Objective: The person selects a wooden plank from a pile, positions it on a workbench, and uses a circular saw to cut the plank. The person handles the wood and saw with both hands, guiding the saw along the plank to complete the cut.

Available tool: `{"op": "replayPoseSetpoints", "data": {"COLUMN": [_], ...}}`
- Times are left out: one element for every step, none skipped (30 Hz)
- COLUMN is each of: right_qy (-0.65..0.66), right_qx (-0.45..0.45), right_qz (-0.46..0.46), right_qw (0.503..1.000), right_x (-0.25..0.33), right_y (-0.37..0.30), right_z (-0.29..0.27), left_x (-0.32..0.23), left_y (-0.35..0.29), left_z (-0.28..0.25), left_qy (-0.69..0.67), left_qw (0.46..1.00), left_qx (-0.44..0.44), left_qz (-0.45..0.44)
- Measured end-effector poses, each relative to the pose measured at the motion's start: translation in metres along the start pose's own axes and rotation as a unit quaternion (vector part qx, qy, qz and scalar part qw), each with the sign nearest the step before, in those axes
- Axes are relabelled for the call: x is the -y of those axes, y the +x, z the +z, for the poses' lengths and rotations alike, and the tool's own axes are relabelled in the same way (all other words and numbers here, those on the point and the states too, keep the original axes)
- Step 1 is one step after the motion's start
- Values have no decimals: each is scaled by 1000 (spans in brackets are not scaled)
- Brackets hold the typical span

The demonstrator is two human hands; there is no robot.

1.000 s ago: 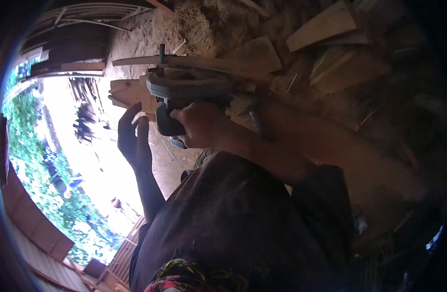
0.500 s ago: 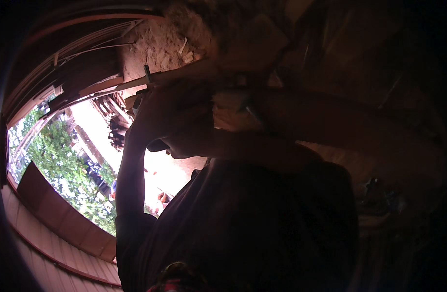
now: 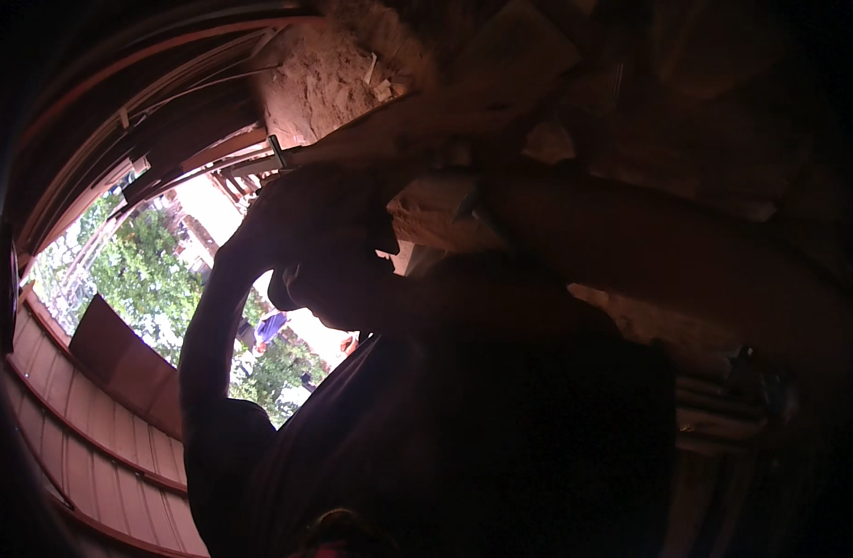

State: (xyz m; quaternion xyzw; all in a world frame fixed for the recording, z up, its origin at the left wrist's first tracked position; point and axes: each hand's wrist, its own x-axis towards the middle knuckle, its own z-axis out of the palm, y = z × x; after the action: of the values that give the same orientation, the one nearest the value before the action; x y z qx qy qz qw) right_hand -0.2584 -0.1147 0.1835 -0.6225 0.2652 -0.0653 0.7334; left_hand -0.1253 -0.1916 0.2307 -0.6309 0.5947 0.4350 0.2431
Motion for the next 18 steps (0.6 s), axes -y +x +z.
{"op": "replayPoseSetpoints", "data": {"right_qy": [-75, -110, -147, -140, -134, -136, -140, -140, -105, -69, -10, 57, 121, 146, 166, 179, 191, 201], "right_qx": [-65, -96, -128, -125, -111, -102, -81, -60, -54, -49, -38, -1, 38, 13, -12, -6, 1, 7], "right_qz": [-100, -167, -232, -271, -297, -321, -334, -348, -336, -325, -333, -306, -278, -309, -340, -333, -326, -321], "right_qw": [990, 975, 953, 944, 939, 932, 929, 925, 934, 942, 942, 950, 952, 940, 926, 926, 926, 926], "right_x": [-8, -18, -24, -25, -26, -29, -31, -33, -39, -45, -48, -48, -46, -51, -57, -62, -66, -70], "right_y": [-3, -6, -8, -16, -23, -27, -31, -34, -31, -27, -27, -27, -29, -29, -28, -30, -33, -36], "right_z": [8, 12, 12, -6, -24, -41, -59, -71, -72, -71, -72, -78, -83, -81, -79, -80, -81, -82], "left_x": [-1, -4, -5, -5, -7, -9, -14, -26, -26, -17, -15, -15, -18, -22, -25, -27, -26, -26], "left_y": [-2, -5, -7, -12, -18, -16, -15, -12, -2, 2, -8, -13, -15, -16, -17, -19, -21, -22], "left_z": [-2, -7, -7, -7, -8, -8, -10, -21, -23, -17, -16, -17, -19, -21, -23, -24, -25, -25], "left_qy": [20, 40, 58, 74, 90, 107, 116, 125, 132, 127, 130, 128, 107, 86, 62, 62, 61, 62], "left_qw": [999, 997, 995, 995, 995, 993, 992, 990, 987, 989, 989, 989, 993, 996, 998, 998, 998, 998], "left_qx": [-15, -28, -43, -30, -15, -5, 24, 56, 86, 51, 22, -13, -12, -13, -12, -11, -11, -13], "left_qz": [26, 52, 74, 61, 46, 41, 32, 21, 33, 62, 64, 72, 39, 7, -22, -26, -30, -32]}}
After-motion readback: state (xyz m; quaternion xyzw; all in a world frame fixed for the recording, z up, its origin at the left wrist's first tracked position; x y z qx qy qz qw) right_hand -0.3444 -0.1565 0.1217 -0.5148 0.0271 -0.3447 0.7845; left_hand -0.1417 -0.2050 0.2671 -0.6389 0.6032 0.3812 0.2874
